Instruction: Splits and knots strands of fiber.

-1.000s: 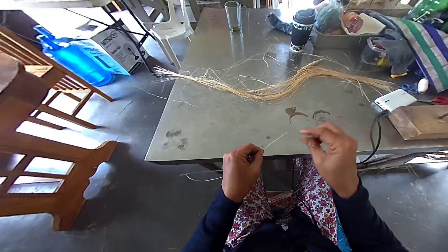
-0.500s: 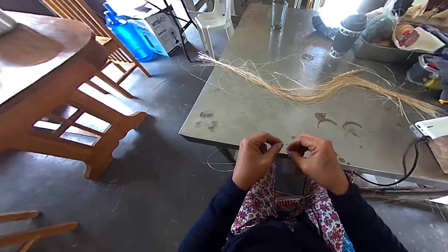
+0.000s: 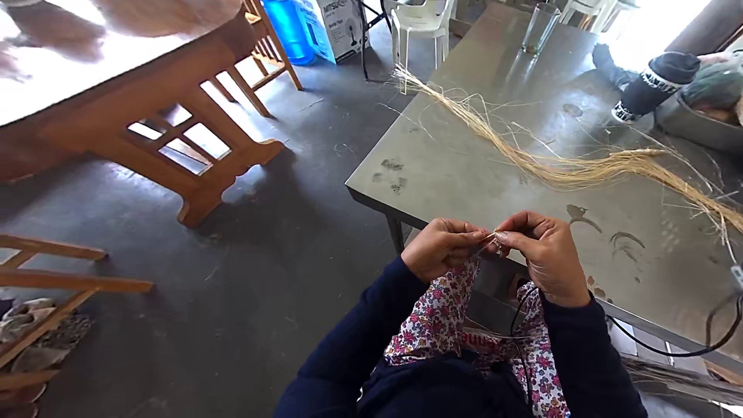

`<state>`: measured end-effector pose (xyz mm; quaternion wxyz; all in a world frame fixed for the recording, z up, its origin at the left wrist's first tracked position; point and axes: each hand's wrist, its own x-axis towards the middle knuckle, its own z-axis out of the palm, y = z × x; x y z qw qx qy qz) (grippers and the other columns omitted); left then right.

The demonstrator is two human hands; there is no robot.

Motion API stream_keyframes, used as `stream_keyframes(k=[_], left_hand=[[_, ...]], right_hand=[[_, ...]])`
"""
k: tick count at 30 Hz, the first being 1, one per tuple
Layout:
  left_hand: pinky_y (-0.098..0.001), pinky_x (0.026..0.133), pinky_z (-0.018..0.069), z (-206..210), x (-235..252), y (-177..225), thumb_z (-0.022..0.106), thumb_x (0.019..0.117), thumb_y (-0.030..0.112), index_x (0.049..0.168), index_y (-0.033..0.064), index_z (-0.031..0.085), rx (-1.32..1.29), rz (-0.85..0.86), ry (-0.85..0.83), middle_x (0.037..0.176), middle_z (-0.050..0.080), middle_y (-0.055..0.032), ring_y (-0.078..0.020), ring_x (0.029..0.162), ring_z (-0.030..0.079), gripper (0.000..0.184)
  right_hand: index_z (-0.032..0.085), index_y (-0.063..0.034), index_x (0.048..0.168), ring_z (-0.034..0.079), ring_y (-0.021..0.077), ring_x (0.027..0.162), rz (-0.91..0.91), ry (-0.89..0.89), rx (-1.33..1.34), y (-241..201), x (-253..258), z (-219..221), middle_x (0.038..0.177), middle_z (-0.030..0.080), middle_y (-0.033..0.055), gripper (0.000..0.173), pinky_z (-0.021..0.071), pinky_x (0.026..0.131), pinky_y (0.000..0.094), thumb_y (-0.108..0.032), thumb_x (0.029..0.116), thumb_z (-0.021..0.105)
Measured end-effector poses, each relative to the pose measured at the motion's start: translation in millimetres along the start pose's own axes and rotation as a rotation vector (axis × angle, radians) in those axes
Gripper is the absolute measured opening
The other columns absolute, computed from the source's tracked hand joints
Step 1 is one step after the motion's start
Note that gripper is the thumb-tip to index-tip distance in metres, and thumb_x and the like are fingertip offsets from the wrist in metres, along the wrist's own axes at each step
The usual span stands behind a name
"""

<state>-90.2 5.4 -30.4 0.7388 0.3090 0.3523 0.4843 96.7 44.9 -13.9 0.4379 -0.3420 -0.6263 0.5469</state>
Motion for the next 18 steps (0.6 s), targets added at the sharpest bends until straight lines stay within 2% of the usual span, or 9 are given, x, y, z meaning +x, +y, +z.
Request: stream_keyframes(k=[3,6,18], left_hand=[[-0.0094,0.039,0.0287,-6.7,-1.5,-1.1,0.050,0.1012,-0.002,0.090,-0.0001,0.072,-0.073,-0.044,-0.031,0.064,0.061,0.0033,0.0069,0.042,0.036,0.024],[-0.0090,0.039,0.0285,-12.2,-3.8,-1.6,0.049,0.1019,-0.001,0.092,-0.0003,0.071,-0.114,-0.070,-0.053,0.068,0.065,0.0020,0.0077,0.041,0.036,0.025],[-0.0079,0.039,0.0312,-26.8,-9.7,-7.7,0.049,0.1002,-0.003,0.092,0.0006,0.072,-0.242,-0.084,-0.118,0.070,0.066,0.0021,0.0079,0.042,0.037,0.024]], right_hand=[[0.072,-0.0079,0.086,0.066,0.0051,0.060,-0.046,0.004,-0.089,-0.3,2.7,5.5,0.071,0.070,-0.0025,0.017,0.0584,0.060,0.0214,0.007,0.0817,0.068],[0.071,-0.0080,0.087,0.066,0.0035,0.060,-0.081,0.012,-0.162,-0.7,3.8,11.3,0.071,0.070,-0.0041,0.016,0.0586,0.060,0.0203,0.007,0.0812,0.068],[0.071,-0.0081,0.088,0.064,0.0006,0.062,-0.178,0.010,-0.240,5.1,5.1,22.3,0.073,0.070,-0.0056,0.012,0.0569,0.060,0.0179,0.002,0.0818,0.069]])
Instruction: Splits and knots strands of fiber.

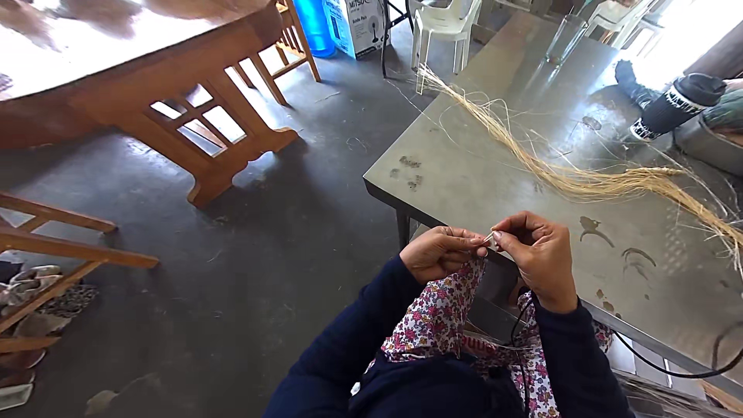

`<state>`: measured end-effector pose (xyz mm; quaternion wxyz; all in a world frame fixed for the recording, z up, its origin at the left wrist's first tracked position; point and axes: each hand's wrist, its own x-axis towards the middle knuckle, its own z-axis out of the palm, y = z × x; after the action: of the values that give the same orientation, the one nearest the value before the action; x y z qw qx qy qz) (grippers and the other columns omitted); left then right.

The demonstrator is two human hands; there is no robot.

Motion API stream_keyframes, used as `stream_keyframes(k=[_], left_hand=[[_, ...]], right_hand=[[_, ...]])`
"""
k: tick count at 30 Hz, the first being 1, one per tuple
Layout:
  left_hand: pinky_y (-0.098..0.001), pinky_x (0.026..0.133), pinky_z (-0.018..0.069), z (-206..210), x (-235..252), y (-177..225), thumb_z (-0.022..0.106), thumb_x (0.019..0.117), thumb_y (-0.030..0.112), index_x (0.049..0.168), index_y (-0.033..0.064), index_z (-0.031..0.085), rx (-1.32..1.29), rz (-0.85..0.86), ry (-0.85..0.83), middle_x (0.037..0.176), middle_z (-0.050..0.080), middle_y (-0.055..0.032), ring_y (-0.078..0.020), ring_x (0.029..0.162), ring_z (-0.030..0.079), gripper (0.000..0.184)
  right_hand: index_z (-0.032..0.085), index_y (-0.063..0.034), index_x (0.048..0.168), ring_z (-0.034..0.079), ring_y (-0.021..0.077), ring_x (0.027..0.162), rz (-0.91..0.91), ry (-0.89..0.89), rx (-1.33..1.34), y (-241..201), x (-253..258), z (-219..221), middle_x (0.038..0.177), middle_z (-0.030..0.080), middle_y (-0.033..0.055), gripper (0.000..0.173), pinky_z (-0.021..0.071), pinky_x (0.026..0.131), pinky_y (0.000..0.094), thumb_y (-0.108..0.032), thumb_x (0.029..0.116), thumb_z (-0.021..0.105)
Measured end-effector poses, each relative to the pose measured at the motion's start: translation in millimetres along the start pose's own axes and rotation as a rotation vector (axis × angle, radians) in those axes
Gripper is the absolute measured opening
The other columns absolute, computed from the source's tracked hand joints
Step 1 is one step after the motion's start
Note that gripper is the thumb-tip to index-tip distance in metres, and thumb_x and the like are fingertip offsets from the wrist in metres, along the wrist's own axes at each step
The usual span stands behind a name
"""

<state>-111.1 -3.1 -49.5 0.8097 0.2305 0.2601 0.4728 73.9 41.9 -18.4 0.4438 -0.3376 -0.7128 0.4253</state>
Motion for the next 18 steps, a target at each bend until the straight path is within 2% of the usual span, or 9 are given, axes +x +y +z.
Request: stream_keyframes(k=[15,18], left_hand=[[-0.0093,0.042,0.0315,-5.3,-6.7,-4.5,0.053,0.0986,-0.002,0.089,0.0034,0.073,0.139,0.116,0.022,0.069,0.066,0.0038,0.0075,0.044,0.038,0.023],[-0.0102,0.042,0.0303,-7.9,-8.2,-5.7,0.055,0.0985,0.000,0.087,0.0058,0.072,0.199,0.160,0.015,0.068,0.062,0.0053,0.0068,0.046,0.037,0.022]], right_hand=[[0.072,-0.0063,0.091,0.066,0.0002,0.065,-0.063,0.027,-0.029,3.3,-0.7,8.0,0.076,0.071,-0.0044,0.011,0.0573,0.062,0.0168,0.001,0.0837,0.069],[0.072,-0.0063,0.092,0.066,0.0011,0.066,-0.068,0.020,-0.007,5.2,0.5,9.6,0.076,0.071,-0.0039,0.009,0.0575,0.063,0.0174,0.000,0.0858,0.069]])
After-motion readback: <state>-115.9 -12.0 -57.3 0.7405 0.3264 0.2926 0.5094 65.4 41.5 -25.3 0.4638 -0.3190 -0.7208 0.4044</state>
